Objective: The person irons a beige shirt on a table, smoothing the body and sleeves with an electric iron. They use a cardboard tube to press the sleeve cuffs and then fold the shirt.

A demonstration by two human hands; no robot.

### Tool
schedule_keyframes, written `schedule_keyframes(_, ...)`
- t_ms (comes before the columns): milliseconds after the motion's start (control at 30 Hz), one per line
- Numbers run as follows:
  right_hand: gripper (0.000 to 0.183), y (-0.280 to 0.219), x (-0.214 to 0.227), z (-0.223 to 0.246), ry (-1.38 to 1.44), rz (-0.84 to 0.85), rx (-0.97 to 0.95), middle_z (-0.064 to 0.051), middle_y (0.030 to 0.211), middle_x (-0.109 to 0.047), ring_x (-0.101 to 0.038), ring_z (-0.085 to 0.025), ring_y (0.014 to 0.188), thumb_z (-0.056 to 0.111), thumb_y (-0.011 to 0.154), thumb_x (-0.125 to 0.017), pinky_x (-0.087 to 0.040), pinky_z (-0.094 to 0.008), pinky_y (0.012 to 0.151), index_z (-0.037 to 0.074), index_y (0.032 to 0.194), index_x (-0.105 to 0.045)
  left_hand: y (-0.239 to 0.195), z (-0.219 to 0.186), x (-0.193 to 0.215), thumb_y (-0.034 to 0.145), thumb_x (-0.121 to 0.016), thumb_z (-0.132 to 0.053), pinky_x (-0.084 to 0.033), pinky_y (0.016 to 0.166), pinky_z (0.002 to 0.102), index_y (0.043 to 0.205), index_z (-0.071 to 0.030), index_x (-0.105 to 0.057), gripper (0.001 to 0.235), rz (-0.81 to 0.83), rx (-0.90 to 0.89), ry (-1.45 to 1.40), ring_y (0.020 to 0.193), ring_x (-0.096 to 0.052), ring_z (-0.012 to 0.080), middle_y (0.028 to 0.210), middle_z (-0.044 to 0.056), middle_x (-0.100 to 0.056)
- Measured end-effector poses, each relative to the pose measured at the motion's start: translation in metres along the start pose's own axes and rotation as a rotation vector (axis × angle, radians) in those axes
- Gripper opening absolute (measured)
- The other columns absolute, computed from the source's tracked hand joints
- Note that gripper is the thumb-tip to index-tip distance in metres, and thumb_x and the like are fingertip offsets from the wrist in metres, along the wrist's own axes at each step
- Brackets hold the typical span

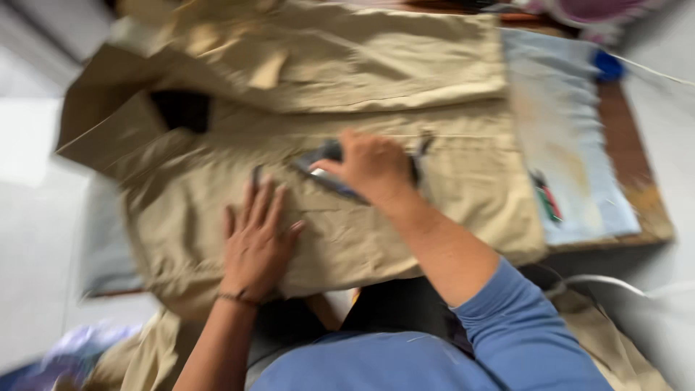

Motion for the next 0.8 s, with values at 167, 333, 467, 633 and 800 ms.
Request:
schedule_keyframes(167,0.075,-0.018,0.019,-0.058,-0.032,0.014,-0.041,0.0,0.056,-0.054,-0.055,-0.018,0.044,0.089,0.08,-0.065,-0.046,-0.033,0.04,0.015,0.085,-0.057,-0.002,-0.006,0.003,0.097,-0.046,-0.058,-0.021,0.122,0.061,0.161,-0.019,-0.041,0.075,-0.012,-0.031,0.077,0.156,-0.03,0.0331,0.168,0.007,-0.038)
schedule_keyframes(333,0.074,-0.046,0.019,-0.155,-0.06,0.171,-0.247,-0.001,0.063,-0.057,-0.055,-0.016,0.047,0.088,0.089,-0.054,-0.046,-0.029,0.043,0.014,0.094,-0.061,-0.003,-0.005,0.003,0.096,-0.047,-0.058,-0.025,0.121,0.063,0.159,-0.016,-0.044,0.076,-0.011,-0.034,0.117,0.156,-0.033,0.0339,0.168,0.007,-0.04)
schedule_keyframes(467,0.08,-0.059,0.012,-0.232,-0.178,0.173,-0.405,-0.003,0.063,-0.058,-0.056,-0.02,0.052,0.091,0.092,-0.052,-0.045,-0.033,0.045,0.011,0.091,-0.058,-0.003,-0.002,-0.002,0.097,-0.044,-0.059,-0.019,0.123,0.062,0.16,-0.017,-0.042,0.077,0.026,-0.001,0.087,0.158,-0.027,0.0312,0.17,0.007,-0.036)
schedule_keyframes(633,0.084,-0.067,0.004,-0.253,-0.066,0.298,-0.534,-0.012,0.08,-0.067,-0.069,-0.032,0.073,0.095,0.087,-0.049,-0.052,-0.044,0.063,0.012,0.098,-0.055,-0.006,0.0,-0.002,0.097,-0.044,-0.059,-0.018,0.124,0.061,0.161,-0.017,-0.043,0.077,0.0,0.011,0.104,0.159,-0.027,0.0302,0.17,0.007,-0.037)
schedule_keyframes(800,0.082,-0.063,0.008,-0.22,-0.141,0.125,-0.218,0.0,0.057,-0.053,-0.057,-0.018,0.048,0.098,0.082,-0.046,-0.046,-0.034,0.044,0.017,0.082,-0.061,-0.004,-0.004,0.001,0.097,-0.047,-0.057,-0.022,0.122,0.062,0.16,-0.017,-0.043,0.075,-0.011,-0.008,0.103,0.157,-0.03,0.032,0.168,0.008,-0.039)
Point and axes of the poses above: each hand's wrist, its own y-axis towards the middle knuckle, its own x-axis out of the back of the hand, z = x × y, the point moved 10 cm from there along y, towards the middle knuckle
